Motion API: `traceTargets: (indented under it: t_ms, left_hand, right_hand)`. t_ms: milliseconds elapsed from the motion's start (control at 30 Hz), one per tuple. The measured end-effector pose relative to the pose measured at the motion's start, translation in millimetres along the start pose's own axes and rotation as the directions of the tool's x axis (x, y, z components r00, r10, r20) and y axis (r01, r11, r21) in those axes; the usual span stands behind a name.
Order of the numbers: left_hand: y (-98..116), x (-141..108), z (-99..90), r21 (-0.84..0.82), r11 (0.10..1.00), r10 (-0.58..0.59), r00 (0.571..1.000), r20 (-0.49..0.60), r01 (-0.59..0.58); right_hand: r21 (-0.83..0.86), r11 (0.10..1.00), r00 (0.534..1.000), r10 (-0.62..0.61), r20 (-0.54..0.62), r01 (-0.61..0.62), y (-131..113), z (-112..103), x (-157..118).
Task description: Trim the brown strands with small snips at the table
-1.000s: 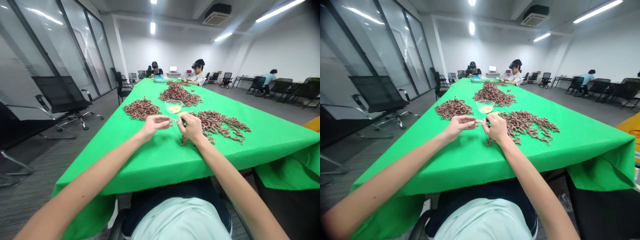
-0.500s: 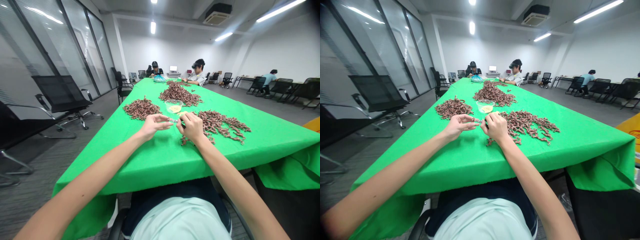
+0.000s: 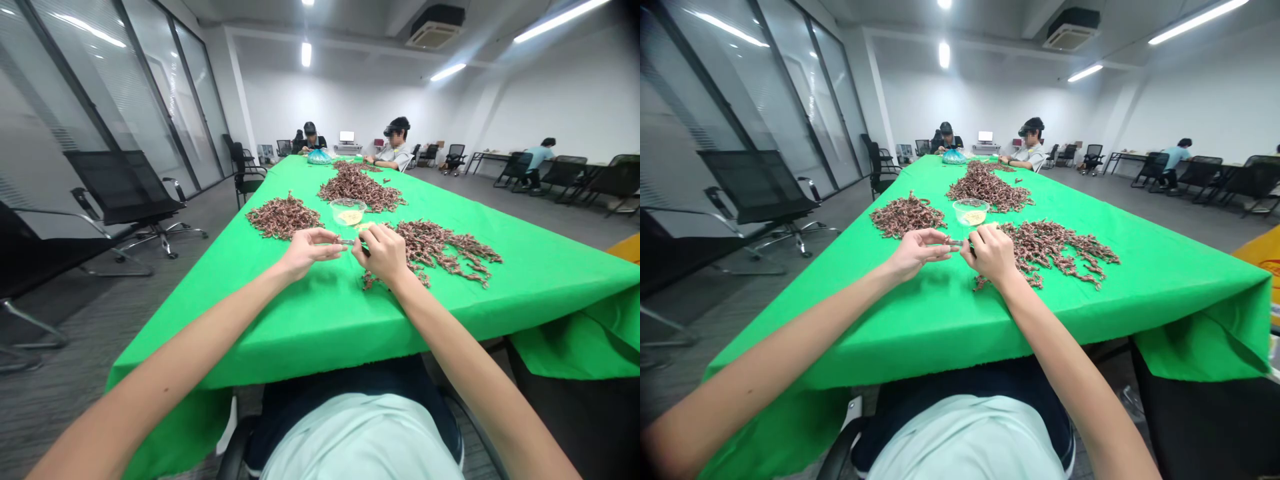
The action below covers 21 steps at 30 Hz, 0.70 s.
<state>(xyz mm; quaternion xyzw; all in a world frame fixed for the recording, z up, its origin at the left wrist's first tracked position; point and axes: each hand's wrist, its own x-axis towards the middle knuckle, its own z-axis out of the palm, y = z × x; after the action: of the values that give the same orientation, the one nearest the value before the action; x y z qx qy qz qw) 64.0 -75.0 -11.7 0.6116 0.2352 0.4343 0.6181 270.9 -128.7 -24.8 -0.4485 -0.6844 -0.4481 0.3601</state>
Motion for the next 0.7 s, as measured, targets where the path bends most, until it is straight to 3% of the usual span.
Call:
traceTargets:
  t_ms: [333, 500, 600, 700]
  left_hand:
    - [-1.9, -0.7, -0.2, -0.030, 1.000, -0.005, 0.999, 0.032, 0.006]
    - [-6.3, 0.1, -3.6, 0.051, 0.997, 0.054, 0.998, 0.040, -0.056]
    - [-4.9, 0.1, -5.8, 0.105, 0.989, 0.104, 0.993, 0.054, -0.109]
    - [-0.7, -0.8, -7.2, 0.144, 0.983, 0.101, 0.991, 0.087, -0.113]
  right_hand:
    - [-0.022, 1.000, 1.000, 0.000, 0.012, 0.000, -0.3, 0.8, -0.5]
    - [0.126, 0.977, 0.979, 0.159, 0.125, -0.174, -4.0, 3.1, -0.7]
    - [0.302, 0.873, 0.911, 0.304, 0.278, -0.383, -5.9, 2.0, 2.7]
    - [0.459, 0.655, 0.779, 0.349, 0.521, -0.601, -5.1, -1.4, 7.8]
